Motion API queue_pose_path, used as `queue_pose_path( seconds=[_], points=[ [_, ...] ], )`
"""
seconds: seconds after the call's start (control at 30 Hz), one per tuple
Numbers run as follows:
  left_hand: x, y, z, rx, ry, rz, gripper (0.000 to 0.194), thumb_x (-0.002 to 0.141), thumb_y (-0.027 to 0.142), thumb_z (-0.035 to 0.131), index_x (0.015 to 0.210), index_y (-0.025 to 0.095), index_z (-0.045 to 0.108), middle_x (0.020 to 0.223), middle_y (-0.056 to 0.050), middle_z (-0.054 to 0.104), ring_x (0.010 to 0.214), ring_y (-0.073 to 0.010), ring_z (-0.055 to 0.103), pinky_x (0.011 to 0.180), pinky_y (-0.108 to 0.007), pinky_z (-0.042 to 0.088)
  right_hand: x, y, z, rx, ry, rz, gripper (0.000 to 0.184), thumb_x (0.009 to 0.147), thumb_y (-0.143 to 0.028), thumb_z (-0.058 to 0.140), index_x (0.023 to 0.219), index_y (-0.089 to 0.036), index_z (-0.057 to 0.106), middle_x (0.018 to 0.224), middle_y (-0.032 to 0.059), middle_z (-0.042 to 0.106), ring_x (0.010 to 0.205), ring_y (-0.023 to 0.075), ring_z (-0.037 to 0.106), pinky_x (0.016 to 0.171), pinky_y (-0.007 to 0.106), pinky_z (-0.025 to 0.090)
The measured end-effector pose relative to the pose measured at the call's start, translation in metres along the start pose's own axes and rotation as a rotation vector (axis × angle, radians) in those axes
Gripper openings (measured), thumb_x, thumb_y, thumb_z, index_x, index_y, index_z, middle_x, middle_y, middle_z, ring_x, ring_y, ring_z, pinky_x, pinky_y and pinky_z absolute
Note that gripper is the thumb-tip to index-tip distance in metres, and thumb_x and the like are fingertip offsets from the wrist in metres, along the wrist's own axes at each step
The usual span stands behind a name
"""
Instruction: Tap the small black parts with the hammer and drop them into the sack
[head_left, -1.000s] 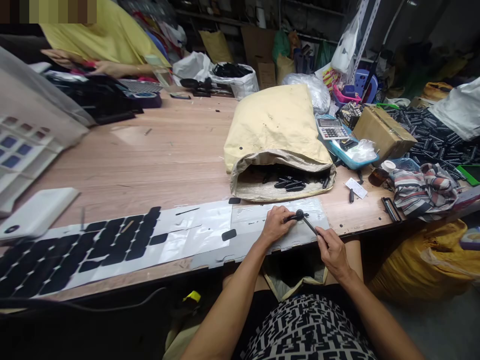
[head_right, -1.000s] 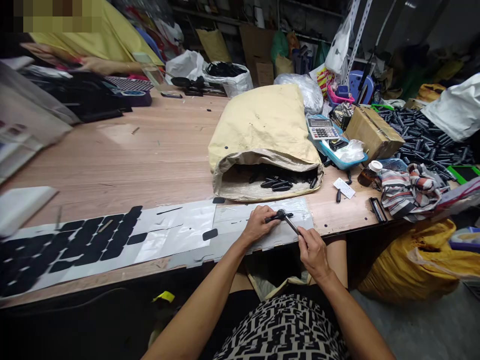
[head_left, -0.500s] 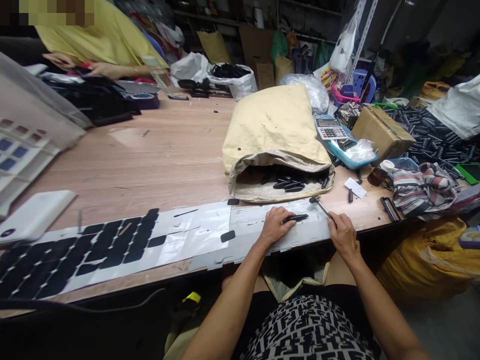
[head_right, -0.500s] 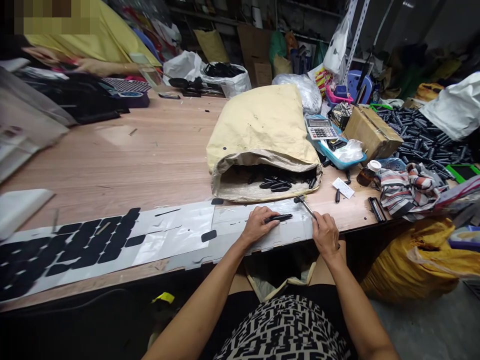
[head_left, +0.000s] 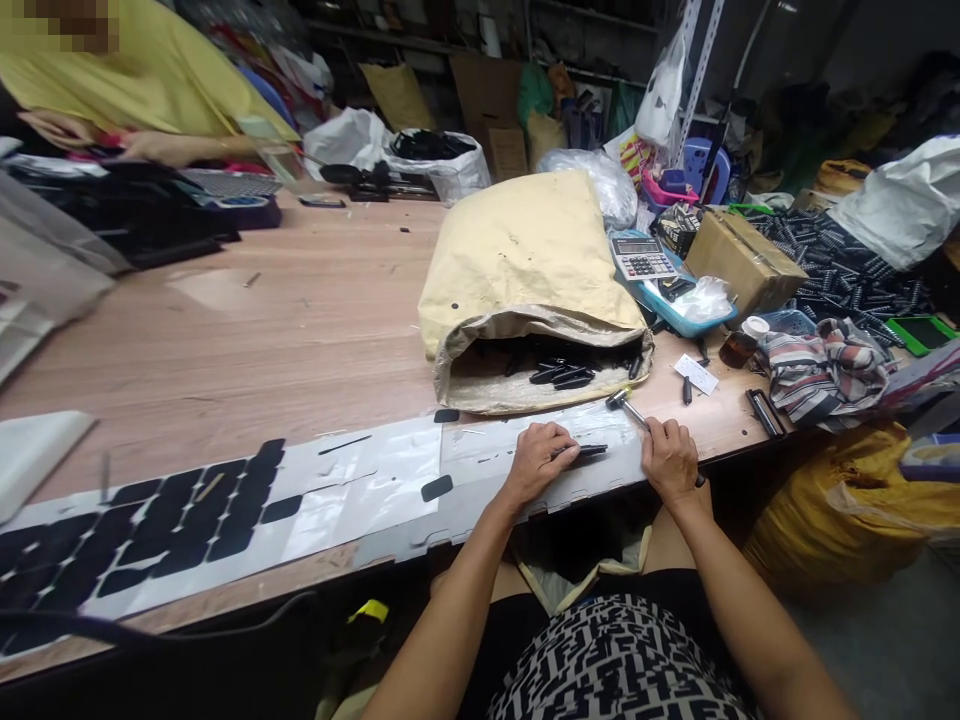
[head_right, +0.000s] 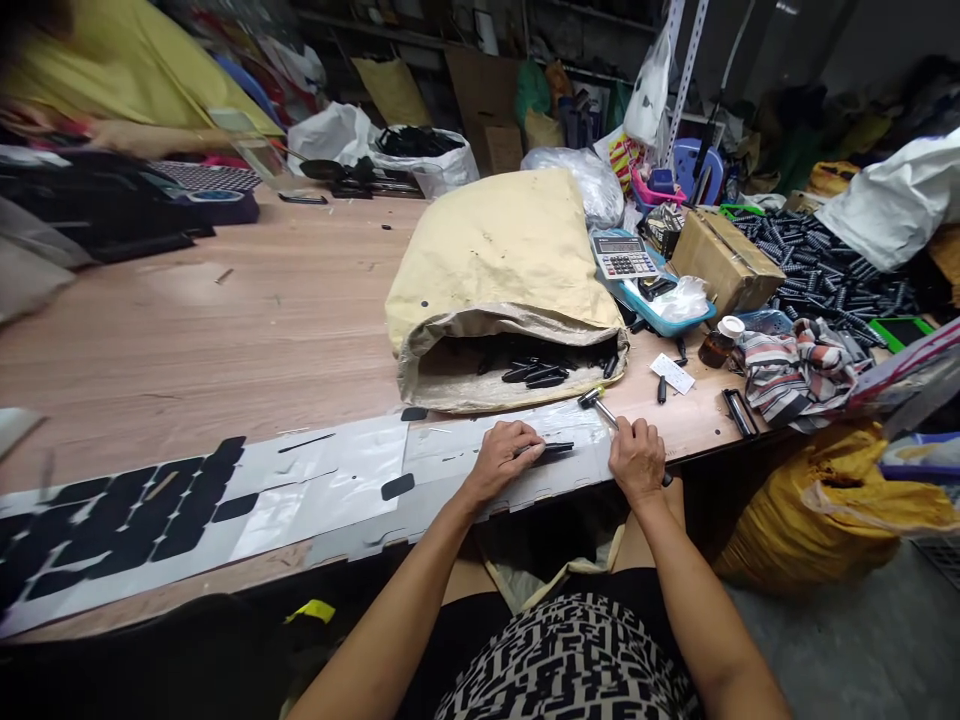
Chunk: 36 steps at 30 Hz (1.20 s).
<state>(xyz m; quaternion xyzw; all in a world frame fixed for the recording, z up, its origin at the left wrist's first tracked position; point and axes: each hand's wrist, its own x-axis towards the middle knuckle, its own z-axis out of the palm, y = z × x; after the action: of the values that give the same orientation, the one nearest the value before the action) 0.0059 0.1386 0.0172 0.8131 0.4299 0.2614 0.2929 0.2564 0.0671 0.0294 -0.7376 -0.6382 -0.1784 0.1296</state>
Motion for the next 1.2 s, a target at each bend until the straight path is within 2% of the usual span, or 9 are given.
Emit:
queue_pose_path(
  seconds=[0.1,0.23,0.37,0.47,0.63,0.8,0.93,1.07,1.2],
  points=[
    [-0.010,0.009,-0.003,-0.019,-0.038,0.035,0.028,0.096,0.042,0.051,0.093,0.026,0.074,0.107,-0.004,0.066,0.103,-0.0248,0.053,0.097,-0.045,0.037,0.000,0.001,0.000,-0.008,0.006,-0.006,0.029,0.095,-0.026,0.049,0.120,-0.022,0.064,0.094,0.0070,0.056,0.087,0.0224,0.042,0.072,0.033,0.029],
    [-0.043,0.028,0.004,-0.019,-0.109,0.115,0.023,0.095,0.040,0.055,0.098,0.028,0.073,0.127,-0.005,0.059,0.124,-0.0280,0.046,0.106,-0.047,0.034,0.000,0.000,0.000,-0.002,0.005,-0.002,0.029,0.095,-0.026,0.048,0.120,-0.022,0.064,0.094,0.0072,0.056,0.087,0.0226,0.043,0.073,0.033,0.030],
    [-0.063,0.041,0.011,0.024,-0.128,0.153,0.022,0.088,0.045,0.066,0.102,0.030,0.073,0.135,-0.006,0.057,0.129,-0.0308,0.043,0.109,-0.048,0.033,0.000,0.000,0.000,0.014,-0.013,0.003,0.030,0.095,-0.026,0.048,0.121,-0.022,0.063,0.095,0.0080,0.056,0.088,0.0233,0.043,0.073,0.033,0.030],
    [-0.040,0.033,0.000,0.026,0.019,0.081,0.030,0.089,0.045,0.066,0.114,0.028,0.070,0.127,-0.008,0.063,0.122,-0.0295,0.051,0.106,-0.047,0.037,0.000,0.000,0.000,0.031,-0.026,0.008,0.030,0.095,-0.025,0.048,0.122,-0.022,0.063,0.096,0.0084,0.056,0.089,0.0237,0.044,0.073,0.033,0.031],
    [0.045,-0.009,-0.033,0.128,0.357,-0.187,0.027,0.093,0.031,0.055,0.117,0.023,0.066,0.116,-0.008,0.069,0.109,-0.0288,0.057,0.101,-0.045,0.040,0.001,-0.001,-0.001,0.005,-0.004,-0.003,0.029,0.095,-0.025,0.048,0.120,-0.021,0.064,0.094,0.0084,0.056,0.087,0.0236,0.043,0.072,0.034,0.031],
    [0.096,-0.046,-0.033,0.242,0.292,-0.354,0.028,0.084,0.027,0.064,0.111,0.023,0.069,0.109,-0.010,0.068,0.108,-0.0329,0.053,0.094,-0.045,0.042,0.000,0.000,0.001,0.006,0.005,-0.009,0.031,0.095,-0.025,0.047,0.121,-0.020,0.063,0.094,0.0088,0.056,0.086,0.0235,0.043,0.073,0.034,0.032],
    [0.100,-0.053,-0.026,0.286,0.265,-0.380,0.021,0.083,0.028,0.065,0.102,0.022,0.071,0.103,-0.010,0.067,0.107,-0.0338,0.052,0.093,-0.046,0.043,-0.001,-0.001,0.002,0.011,-0.011,-0.004,0.030,0.095,-0.026,0.048,0.120,-0.021,0.063,0.095,0.0087,0.056,0.087,0.0240,0.043,0.073,0.034,0.032],
    [0.084,-0.043,-0.028,0.254,0.318,-0.370,0.018,0.084,0.033,0.066,0.099,0.023,0.072,0.099,-0.009,0.067,0.105,-0.0325,0.053,0.093,-0.046,0.043,0.000,-0.001,0.002,0.017,-0.021,0.005,0.031,0.094,-0.026,0.048,0.121,-0.021,0.063,0.095,0.0090,0.056,0.087,0.0241,0.043,0.073,0.034,0.032],
    [0.050,-0.024,-0.023,0.116,0.274,-0.159,0.017,0.085,0.034,0.067,0.098,0.024,0.071,0.100,-0.005,0.070,0.100,-0.0266,0.056,0.092,-0.041,0.042,0.001,-0.001,0.001,0.020,-0.025,-0.001,0.031,0.094,-0.026,0.048,0.121,-0.021,0.063,0.095,0.0090,0.056,0.087,0.0242,0.043,0.072,0.034,0.032]
  ],
)
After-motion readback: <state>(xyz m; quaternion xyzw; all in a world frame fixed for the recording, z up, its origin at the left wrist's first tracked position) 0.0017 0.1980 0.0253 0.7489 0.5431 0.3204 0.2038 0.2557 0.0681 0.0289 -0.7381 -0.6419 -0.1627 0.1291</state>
